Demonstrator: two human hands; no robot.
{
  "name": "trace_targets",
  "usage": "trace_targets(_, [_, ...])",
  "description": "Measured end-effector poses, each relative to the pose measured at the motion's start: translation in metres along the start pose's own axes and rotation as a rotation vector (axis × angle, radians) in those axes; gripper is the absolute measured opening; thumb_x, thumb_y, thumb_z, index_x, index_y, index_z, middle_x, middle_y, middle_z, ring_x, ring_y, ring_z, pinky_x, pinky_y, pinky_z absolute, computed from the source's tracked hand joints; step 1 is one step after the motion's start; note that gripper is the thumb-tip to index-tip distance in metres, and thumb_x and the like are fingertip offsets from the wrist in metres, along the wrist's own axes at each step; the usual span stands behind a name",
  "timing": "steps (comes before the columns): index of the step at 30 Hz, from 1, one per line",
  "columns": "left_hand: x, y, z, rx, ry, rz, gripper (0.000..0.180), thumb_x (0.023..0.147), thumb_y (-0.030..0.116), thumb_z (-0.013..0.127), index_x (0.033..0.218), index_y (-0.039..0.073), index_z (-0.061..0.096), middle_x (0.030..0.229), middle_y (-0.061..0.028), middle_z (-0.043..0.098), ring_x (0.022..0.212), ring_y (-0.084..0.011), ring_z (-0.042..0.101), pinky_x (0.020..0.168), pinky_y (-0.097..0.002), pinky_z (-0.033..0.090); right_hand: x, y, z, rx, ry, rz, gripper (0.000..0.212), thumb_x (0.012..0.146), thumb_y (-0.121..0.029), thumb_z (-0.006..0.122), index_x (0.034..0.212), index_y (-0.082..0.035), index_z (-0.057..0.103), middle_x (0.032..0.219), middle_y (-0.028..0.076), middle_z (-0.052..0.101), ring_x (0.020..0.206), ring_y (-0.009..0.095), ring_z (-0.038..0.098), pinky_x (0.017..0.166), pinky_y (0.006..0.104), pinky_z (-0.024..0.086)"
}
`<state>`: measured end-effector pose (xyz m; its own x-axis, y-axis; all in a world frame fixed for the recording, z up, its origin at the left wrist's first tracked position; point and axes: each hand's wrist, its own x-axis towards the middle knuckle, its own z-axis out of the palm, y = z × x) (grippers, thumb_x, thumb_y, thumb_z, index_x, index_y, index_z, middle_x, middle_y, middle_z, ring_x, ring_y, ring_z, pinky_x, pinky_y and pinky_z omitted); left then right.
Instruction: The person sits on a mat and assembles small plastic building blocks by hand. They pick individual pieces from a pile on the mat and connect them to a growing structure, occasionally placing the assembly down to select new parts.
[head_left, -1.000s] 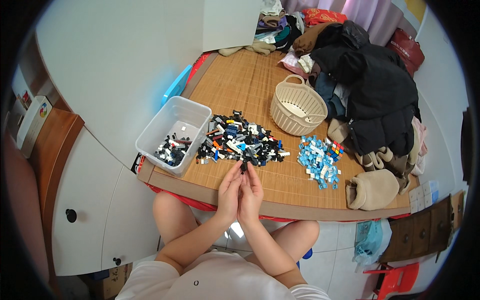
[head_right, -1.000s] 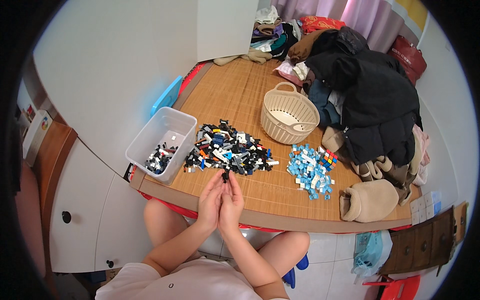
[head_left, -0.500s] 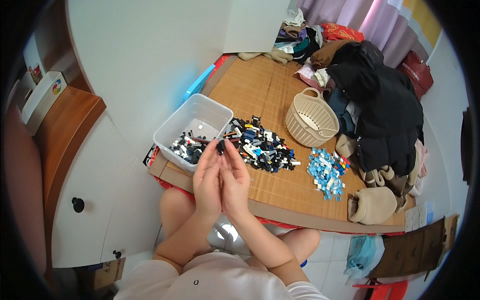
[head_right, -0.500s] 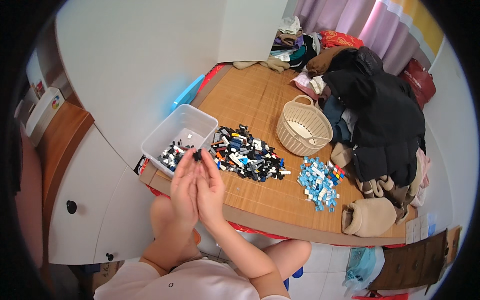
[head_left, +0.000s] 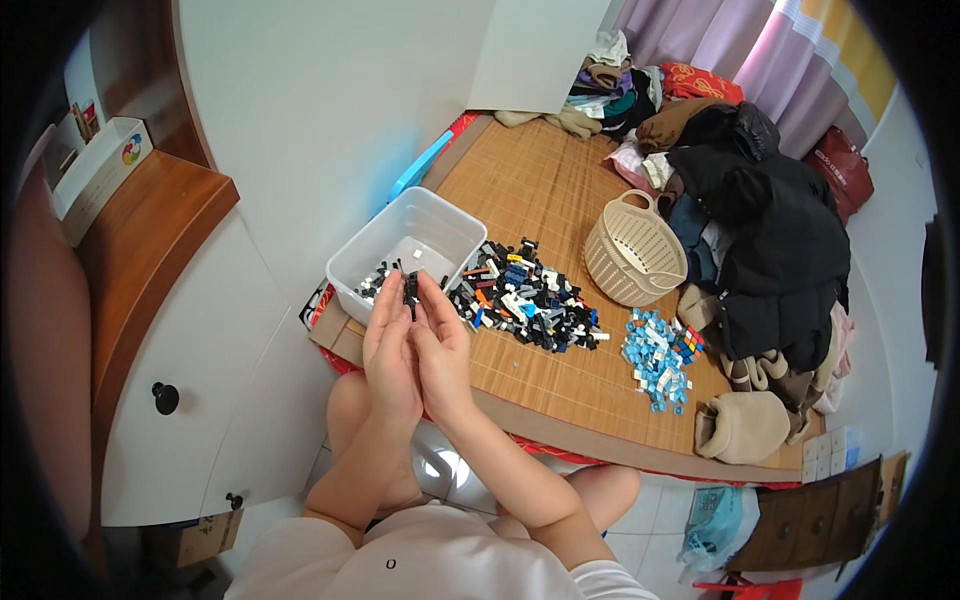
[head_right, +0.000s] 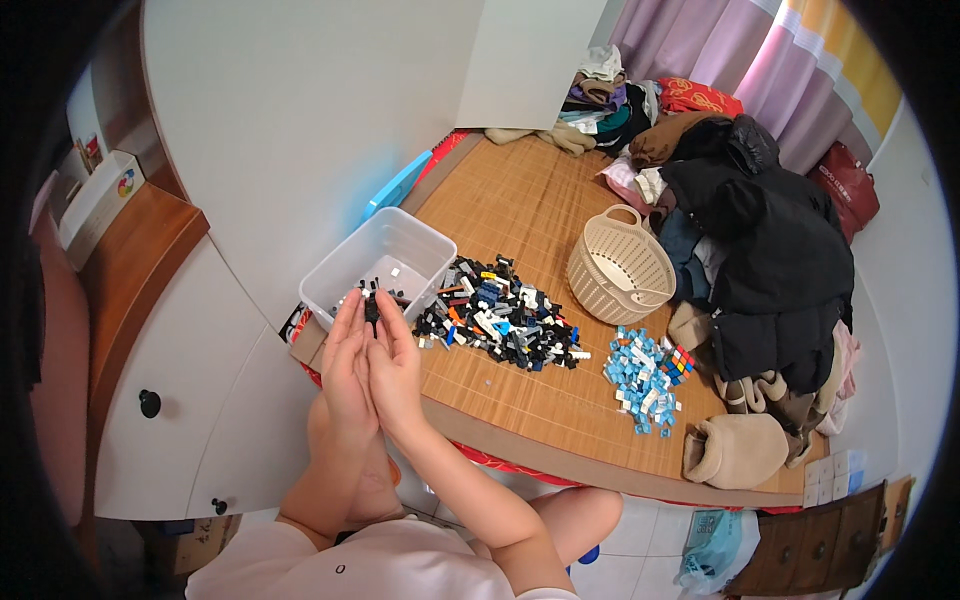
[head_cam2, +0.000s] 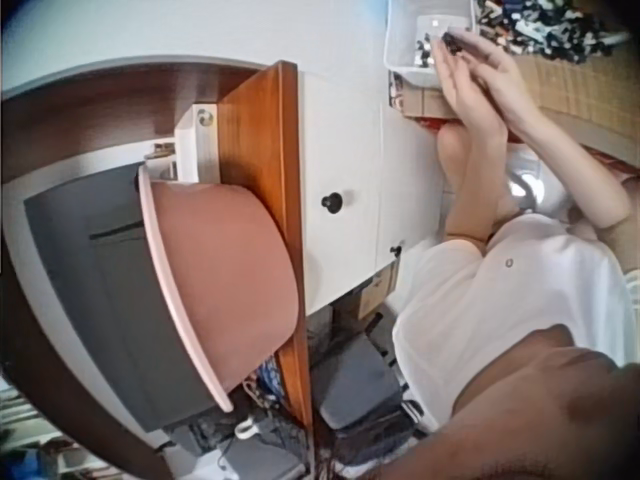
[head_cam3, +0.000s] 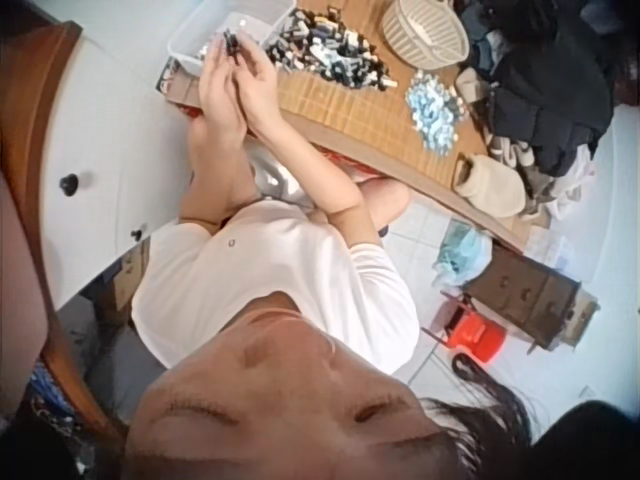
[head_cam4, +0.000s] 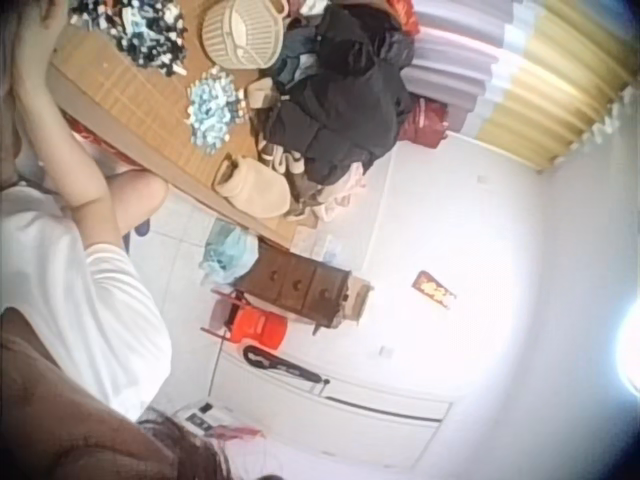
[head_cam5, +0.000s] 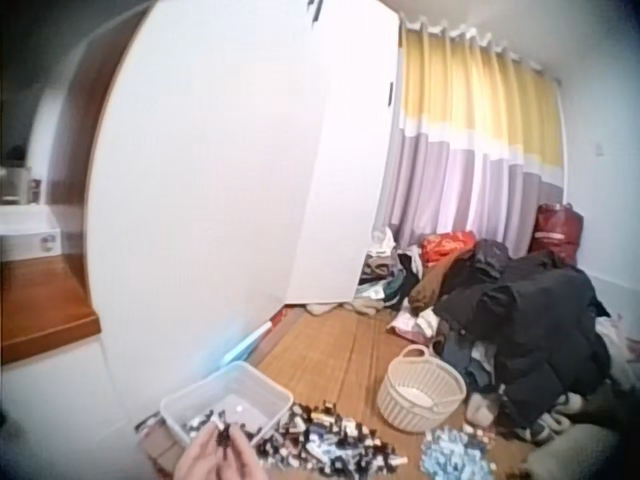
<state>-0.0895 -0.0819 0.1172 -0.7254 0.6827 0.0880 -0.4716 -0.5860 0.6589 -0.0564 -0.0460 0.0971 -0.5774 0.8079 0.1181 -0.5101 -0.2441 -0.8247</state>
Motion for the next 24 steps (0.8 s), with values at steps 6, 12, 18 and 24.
trace_targets(6, [-0.002,-0.002,0.002,0.027,0.018,0.015,0.052,0.084,0.005,0.032,0.134,-0.010,0.024,0.142,-0.0213,0.020,0.136,-0.0238,0.013,0.109,-0.0328,0.014,0.000,0.000,-0.004,-0.048,0.002,-0.023,0.053,0.080,0.010,0.035,0.132,0.003,0.033,0.138,0.014,0.032,0.130,0.019,0.027,0.108,0.0318,0.019])
trace_targets(12, [-0.012,-0.014,0.001,0.061,-0.058,-0.058,0.050,0.086,0.006,0.032,0.133,-0.008,0.027,0.141,-0.0197,0.024,0.134,-0.0238,0.018,0.108,-0.0329,0.017,-0.013,-0.008,-0.012,-0.027,0.059,-0.014,0.052,0.080,0.012,0.034,0.131,0.003,0.035,0.136,0.014,0.036,0.126,0.019,0.034,0.105,0.0305,0.026])
trace_targets(18, [-0.036,-0.067,-0.018,0.159,-0.214,-0.275,0.049,0.086,0.002,0.035,0.133,-0.006,0.028,0.140,-0.0162,0.028,0.132,-0.0224,0.023,0.108,-0.0325,0.018,-0.048,-0.010,-0.067,-0.079,0.280,0.024,0.050,0.082,0.008,0.037,0.131,0.002,0.035,0.136,0.015,0.035,0.127,0.023,0.033,0.105,0.0319,0.025])
trace_targets(24, [-0.028,-0.102,-0.042,0.409,-0.023,-0.316,0.056,0.083,0.004,0.042,0.137,-0.001,0.026,0.142,-0.0096,0.025,0.128,-0.0165,0.028,0.104,-0.0269,0.021,-0.073,0.004,-0.130,-0.169,0.569,0.042,0.060,0.078,0.007,0.039,0.136,0.003,0.023,0.142,0.017,0.023,0.134,0.024,0.018,0.109,0.0338,0.016])
